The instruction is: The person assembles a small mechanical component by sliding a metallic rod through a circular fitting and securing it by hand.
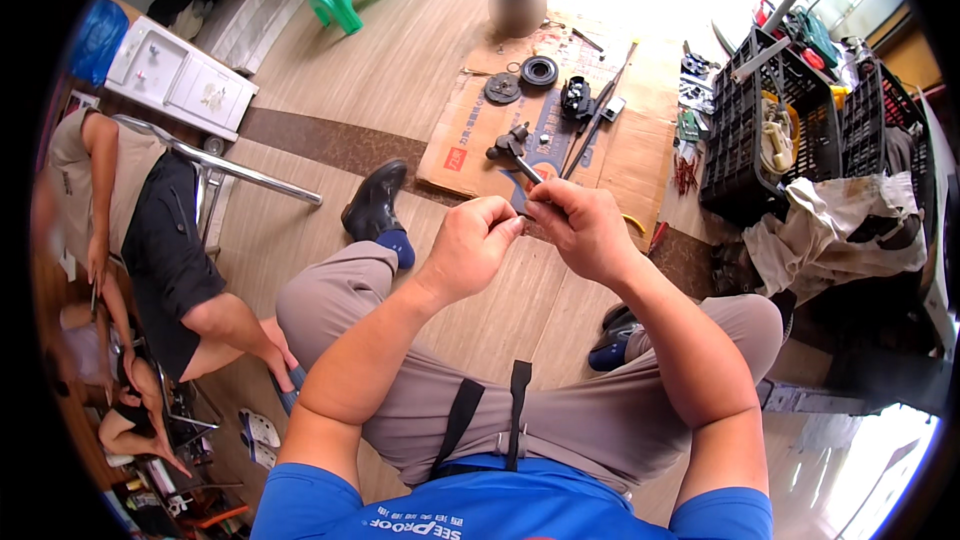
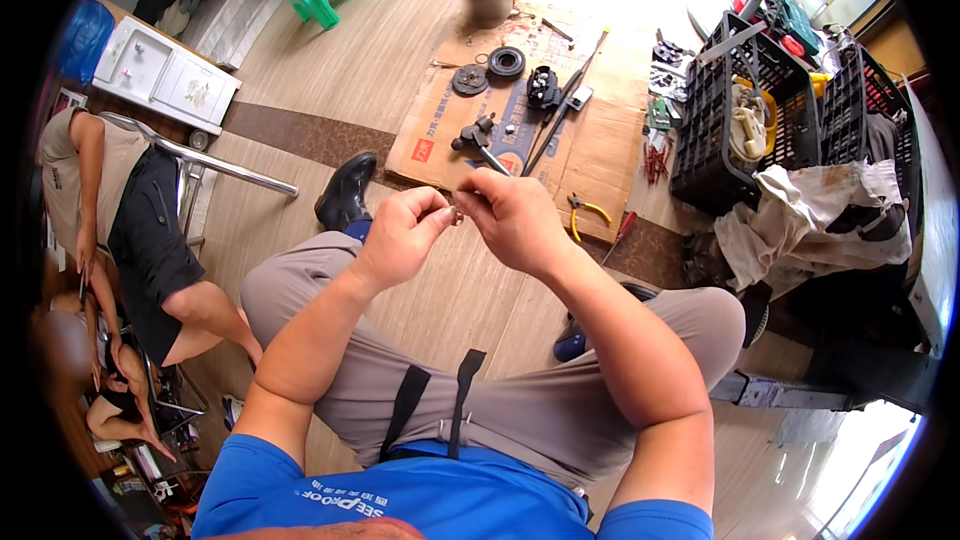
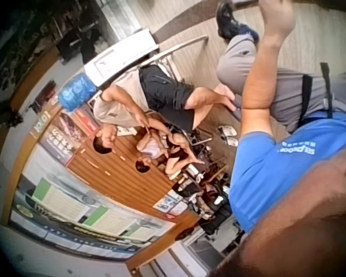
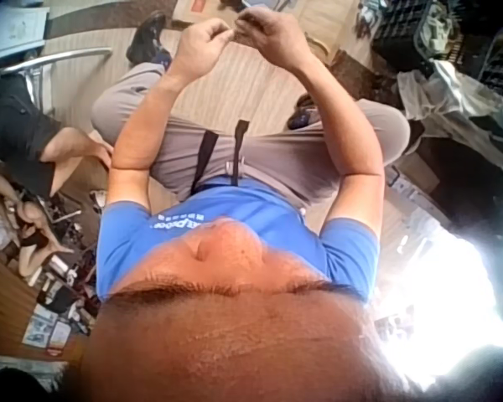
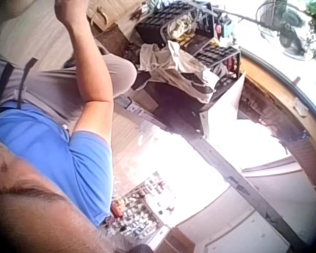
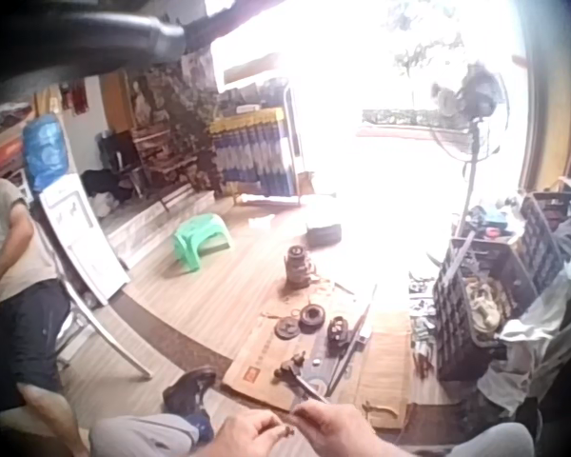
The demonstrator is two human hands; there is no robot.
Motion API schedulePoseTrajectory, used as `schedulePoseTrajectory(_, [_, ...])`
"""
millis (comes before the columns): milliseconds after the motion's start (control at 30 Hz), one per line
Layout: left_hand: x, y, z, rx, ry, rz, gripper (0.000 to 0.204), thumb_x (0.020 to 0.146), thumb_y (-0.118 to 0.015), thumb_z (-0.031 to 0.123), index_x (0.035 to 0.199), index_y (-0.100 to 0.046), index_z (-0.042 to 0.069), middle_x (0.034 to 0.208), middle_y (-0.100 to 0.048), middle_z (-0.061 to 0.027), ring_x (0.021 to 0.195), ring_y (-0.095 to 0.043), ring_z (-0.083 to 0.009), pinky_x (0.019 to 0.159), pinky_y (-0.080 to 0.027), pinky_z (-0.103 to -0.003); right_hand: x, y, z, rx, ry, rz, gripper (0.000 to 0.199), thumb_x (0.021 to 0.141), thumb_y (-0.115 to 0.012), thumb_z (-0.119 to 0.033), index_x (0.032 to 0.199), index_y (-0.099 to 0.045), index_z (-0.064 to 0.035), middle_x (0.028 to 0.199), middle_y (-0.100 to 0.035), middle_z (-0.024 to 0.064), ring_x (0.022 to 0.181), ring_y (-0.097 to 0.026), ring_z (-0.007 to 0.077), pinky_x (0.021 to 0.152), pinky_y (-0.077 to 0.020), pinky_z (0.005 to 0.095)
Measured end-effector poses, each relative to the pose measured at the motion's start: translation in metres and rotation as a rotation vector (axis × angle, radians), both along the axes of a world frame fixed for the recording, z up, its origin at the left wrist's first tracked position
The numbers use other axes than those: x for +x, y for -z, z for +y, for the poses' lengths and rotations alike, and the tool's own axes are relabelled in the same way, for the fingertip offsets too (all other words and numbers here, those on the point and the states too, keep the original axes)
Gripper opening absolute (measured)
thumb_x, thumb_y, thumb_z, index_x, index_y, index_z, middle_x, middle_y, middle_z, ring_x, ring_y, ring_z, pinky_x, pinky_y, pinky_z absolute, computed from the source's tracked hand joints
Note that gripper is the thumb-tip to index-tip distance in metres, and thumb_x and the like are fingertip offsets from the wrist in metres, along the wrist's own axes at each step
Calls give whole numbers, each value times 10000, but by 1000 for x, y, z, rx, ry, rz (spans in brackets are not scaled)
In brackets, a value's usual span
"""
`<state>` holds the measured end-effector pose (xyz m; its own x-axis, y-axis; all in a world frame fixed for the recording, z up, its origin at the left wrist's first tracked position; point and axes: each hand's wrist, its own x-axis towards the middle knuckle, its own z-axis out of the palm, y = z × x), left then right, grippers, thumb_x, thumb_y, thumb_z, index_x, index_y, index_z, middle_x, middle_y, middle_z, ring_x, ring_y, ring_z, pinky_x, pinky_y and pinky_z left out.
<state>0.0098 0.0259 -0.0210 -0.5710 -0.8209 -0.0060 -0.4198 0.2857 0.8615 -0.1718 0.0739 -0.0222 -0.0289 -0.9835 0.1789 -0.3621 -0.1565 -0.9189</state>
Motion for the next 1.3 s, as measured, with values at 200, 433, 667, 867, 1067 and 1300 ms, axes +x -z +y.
schedulePoseTrajectory(200, [0,-7,3,68,8,21,150,931,-605,112,856,-654,-8,708,-590,-4,651,-497,-67,591,-417,-250,-4,10,-5,107,35,-45,122,891,-648,-139,908,-644,-18,755,-638,185,688,-645,327,626,-491,373])
schedulePoseTrajectory(433, [7,5,-7,353,-47,253,156,939,-605,118,848,-635,-5,701,-592,-9,635,-500,-58,569,-414,-253,4,30,-6,145,13,-153,148,906,-645,-151,917,-648,-3,764,-665,146,678,-640,222,644,-494,344])
schedulePoseTrajectory(667, [7,0,-6,342,-24,35,146,939,-607,118,861,-639,-1,726,-601,3,659,-510,-54,593,-424,-237,2,19,-4,118,30,-181,139,910,-646,-139,917,-638,-1,746,-662,130,672,-631,206,636,-491,324])
schedulePoseTrajectory(867, [6,4,-5,340,-11,-32,133,929,-610,109,885,-655,-8,735,-627,-9,659,-523,-64,602,-439,-246,7,-1,2,62,-71,-60,135,909,-644,-149,889,-631,-16,739,-646,165,663,-631,307,608,-487,365])
schedulePoseTrajectory(1067, [5,6,-4,415,30,57,139,932,-606,116,881,-649,-5,744,-617,-4,675,-521,-61,614,-436,-242,1,12,-4,63,10,-41,142,908,-640,-155,887,-626,-15,741,-629,191,678,-634,330,618,-482,387])
schedulePoseTrajectory(1300, [5,-2,-6,427,8,27,142,942,-599,134,871,-634,17,763,-601,14,701,-523,-56,640,-438,-226,1,15,-6,122,85,-101,157,910,-638,-152,894,-614,3,743,-623,188,670,-624,326,612,-475,381])
